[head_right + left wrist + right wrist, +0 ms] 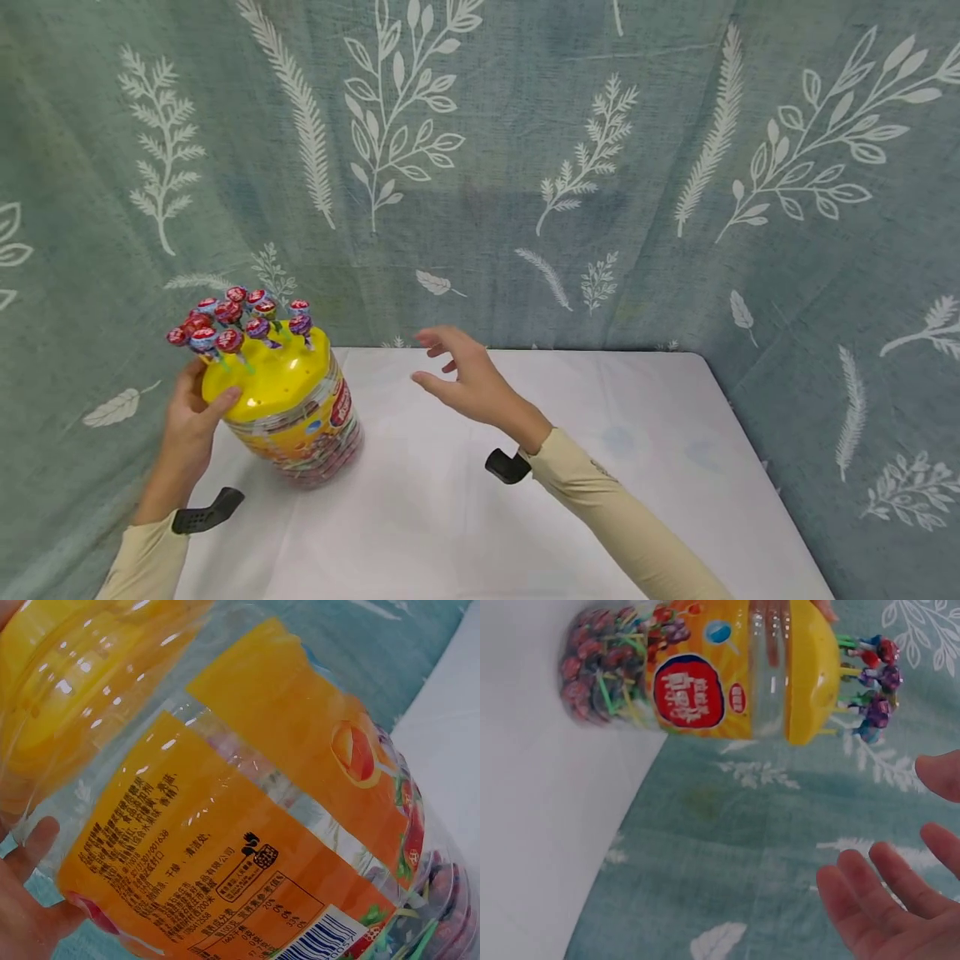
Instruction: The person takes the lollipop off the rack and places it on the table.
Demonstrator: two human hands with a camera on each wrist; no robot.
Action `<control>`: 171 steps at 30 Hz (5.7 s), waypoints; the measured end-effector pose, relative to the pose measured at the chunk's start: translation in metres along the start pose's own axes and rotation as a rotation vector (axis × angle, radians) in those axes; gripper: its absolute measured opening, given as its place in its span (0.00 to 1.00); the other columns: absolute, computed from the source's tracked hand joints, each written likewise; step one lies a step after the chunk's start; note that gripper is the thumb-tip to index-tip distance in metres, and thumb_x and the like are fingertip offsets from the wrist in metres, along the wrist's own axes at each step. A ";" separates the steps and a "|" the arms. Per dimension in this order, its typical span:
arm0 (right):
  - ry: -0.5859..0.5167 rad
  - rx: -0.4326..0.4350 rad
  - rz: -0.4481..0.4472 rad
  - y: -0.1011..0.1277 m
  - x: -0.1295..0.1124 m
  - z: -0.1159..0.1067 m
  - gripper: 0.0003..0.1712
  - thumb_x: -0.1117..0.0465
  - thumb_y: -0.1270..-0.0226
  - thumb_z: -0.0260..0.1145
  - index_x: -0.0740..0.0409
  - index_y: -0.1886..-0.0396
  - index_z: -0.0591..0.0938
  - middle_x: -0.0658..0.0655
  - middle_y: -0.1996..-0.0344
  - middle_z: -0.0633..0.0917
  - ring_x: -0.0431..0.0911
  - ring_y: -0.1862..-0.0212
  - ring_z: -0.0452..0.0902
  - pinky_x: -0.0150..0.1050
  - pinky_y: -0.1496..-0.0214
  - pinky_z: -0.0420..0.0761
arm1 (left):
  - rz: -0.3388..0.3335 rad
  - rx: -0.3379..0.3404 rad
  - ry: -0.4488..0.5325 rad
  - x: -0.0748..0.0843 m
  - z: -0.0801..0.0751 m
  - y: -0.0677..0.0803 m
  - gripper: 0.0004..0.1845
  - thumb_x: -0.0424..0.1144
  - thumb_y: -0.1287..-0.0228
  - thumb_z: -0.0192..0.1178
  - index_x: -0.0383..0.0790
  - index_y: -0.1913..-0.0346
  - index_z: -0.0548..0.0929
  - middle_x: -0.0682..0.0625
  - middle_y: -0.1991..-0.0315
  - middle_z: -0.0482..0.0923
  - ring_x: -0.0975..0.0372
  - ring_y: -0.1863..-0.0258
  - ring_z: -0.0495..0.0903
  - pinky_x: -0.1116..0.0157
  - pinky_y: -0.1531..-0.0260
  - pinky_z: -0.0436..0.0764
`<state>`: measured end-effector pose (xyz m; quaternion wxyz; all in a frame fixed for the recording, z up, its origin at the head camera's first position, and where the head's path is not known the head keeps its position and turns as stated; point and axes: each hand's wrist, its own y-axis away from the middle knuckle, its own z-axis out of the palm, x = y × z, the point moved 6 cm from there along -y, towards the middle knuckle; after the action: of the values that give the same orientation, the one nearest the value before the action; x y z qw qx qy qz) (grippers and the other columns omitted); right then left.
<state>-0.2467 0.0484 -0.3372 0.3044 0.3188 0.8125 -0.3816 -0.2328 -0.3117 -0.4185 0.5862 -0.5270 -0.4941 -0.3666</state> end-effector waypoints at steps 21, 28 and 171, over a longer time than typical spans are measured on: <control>-0.097 -0.006 -0.012 -0.081 -0.015 0.051 0.20 0.61 0.38 0.67 0.54 0.47 0.74 0.52 0.57 0.79 0.41 0.57 0.78 0.31 0.57 0.79 | 0.004 0.069 0.079 -0.004 0.003 0.003 0.37 0.28 0.37 0.57 0.49 0.28 0.55 0.47 0.32 0.57 0.60 0.40 0.61 0.79 0.47 0.68; -0.116 -0.018 0.004 -0.101 -0.022 0.074 0.20 0.61 0.39 0.67 0.54 0.48 0.74 0.53 0.57 0.80 0.37 0.59 0.77 0.27 0.58 0.77 | -0.003 0.106 0.084 -0.005 0.003 0.002 0.37 0.28 0.38 0.58 0.49 0.28 0.56 0.48 0.33 0.59 0.60 0.40 0.62 0.78 0.46 0.68; 0.106 0.164 0.583 -0.013 0.202 0.139 0.18 0.65 0.42 0.67 0.65 0.54 0.74 0.54 0.77 0.73 0.43 0.75 0.66 0.34 0.74 0.68 | 0.048 0.160 0.120 -0.009 0.008 0.011 0.37 0.32 0.40 0.55 0.52 0.28 0.58 0.50 0.32 0.58 0.58 0.39 0.61 0.77 0.45 0.68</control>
<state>-0.3451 -0.0139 -0.5532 0.3317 0.5812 0.6681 -0.3253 -0.2260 -0.3028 -0.4303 0.6636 -0.4673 -0.4731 -0.3429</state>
